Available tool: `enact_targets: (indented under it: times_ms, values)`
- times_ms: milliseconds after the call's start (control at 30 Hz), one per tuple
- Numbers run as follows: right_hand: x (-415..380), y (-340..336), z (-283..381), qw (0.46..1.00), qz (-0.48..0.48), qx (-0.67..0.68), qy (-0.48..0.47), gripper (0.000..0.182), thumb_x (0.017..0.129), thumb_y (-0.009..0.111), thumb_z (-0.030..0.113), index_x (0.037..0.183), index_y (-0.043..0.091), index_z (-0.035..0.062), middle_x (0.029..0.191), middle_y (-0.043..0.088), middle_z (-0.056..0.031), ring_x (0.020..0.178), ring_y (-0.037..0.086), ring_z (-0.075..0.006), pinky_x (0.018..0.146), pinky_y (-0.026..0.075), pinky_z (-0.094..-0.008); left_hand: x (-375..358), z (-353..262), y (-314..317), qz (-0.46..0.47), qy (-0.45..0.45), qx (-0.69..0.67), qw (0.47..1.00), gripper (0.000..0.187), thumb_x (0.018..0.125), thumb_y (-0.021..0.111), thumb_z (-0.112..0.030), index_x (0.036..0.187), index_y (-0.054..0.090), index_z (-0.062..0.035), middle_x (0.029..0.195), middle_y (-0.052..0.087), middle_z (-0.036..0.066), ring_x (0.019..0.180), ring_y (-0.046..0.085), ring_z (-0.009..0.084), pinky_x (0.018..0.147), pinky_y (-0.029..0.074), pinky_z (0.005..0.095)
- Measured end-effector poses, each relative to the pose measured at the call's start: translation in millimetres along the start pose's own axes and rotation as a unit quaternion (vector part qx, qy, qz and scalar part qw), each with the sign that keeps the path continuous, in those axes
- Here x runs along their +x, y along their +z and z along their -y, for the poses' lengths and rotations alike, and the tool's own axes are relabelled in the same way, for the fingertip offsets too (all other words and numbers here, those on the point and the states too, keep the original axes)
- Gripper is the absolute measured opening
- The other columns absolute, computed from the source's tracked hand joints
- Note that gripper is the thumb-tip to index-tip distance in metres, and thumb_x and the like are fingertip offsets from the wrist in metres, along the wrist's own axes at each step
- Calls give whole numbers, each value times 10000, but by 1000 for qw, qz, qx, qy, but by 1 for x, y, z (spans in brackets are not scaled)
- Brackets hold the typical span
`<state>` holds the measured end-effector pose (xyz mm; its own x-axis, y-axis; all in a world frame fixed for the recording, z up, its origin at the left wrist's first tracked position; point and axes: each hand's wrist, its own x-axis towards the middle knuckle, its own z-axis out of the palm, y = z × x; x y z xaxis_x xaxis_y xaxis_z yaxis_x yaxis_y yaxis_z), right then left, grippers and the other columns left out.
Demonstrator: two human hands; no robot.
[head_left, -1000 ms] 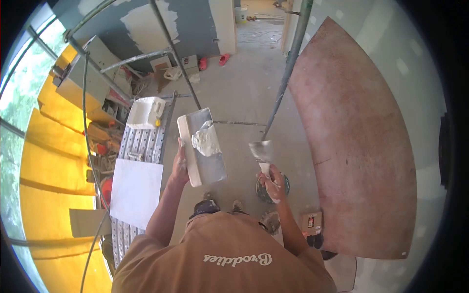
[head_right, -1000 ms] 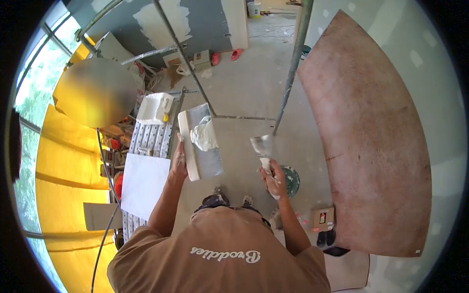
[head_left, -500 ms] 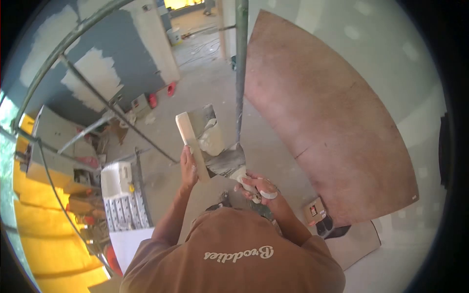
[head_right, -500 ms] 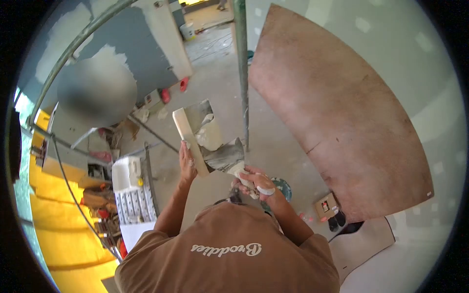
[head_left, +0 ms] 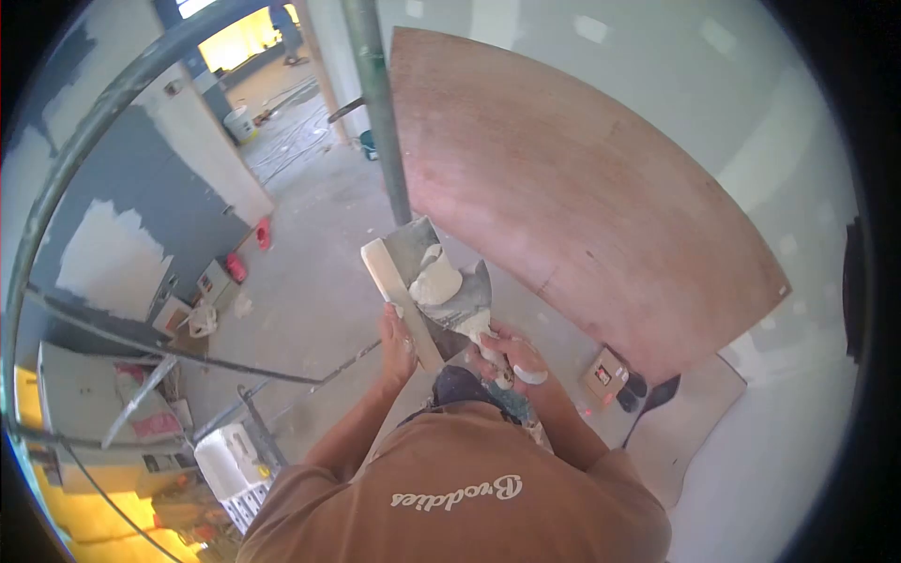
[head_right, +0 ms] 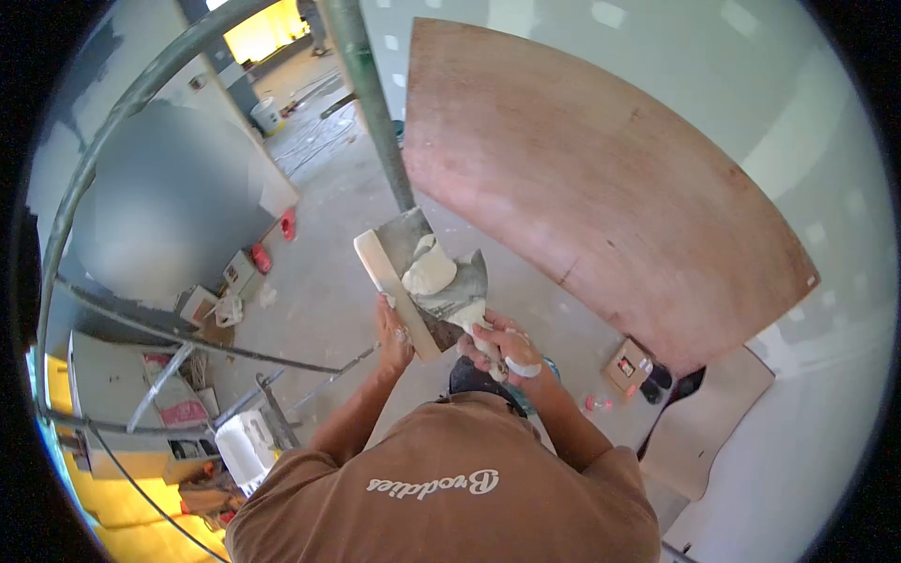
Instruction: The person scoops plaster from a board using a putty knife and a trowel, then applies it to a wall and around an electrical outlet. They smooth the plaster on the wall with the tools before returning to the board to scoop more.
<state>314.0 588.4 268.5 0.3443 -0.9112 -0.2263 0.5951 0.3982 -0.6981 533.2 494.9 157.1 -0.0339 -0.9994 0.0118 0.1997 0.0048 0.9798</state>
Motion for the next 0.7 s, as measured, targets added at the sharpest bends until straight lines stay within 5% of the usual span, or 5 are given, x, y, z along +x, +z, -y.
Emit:
enact_targets:
  times_ms: [233,367,467,567,700]
  values:
    - [20,-20,37,997,-33,-28,-64,375,951,606,179,1278,516,21,876,646,-101,556,520,-98,467,403,-226,32,-22,32,64,-1,4,998,447,1088,282,-372,1067,526,2,934,529,56,849,492,137,745,435,317]
    - [27,-36,51,995,-22,-43,-84,386,939,611,167,1275,506,7,880,647,-114,546,522,-111,474,416,-226,63,4,43,120,49,41,991,434,1087,294,-368,1115,518,2,975,540,57,880,506,137,771,445,308]
    - [35,-47,43,994,-41,-27,-96,355,951,608,181,1253,515,19,887,640,-111,559,533,-112,479,427,-224,63,-13,65,106,-48,-139,983,619,1058,315,-491,1452,260,-16,1296,469,129,1164,502,223,992,445,373]
    - [50,-64,52,995,-57,5,-82,332,959,604,189,1237,515,31,895,634,-103,578,538,-111,478,432,-227,90,17,87,56,-38,-90,994,526,1081,275,-419,1288,454,30,1185,515,104,1073,490,158,935,429,310]
    - [97,-132,148,994,-43,86,-50,332,973,599,186,1250,506,28,885,616,-92,614,543,-117,486,431,-232,162,40,167,84,5,8,996,539,1076,276,-426,1305,452,29,1108,557,123,1009,530,183,907,449,335]
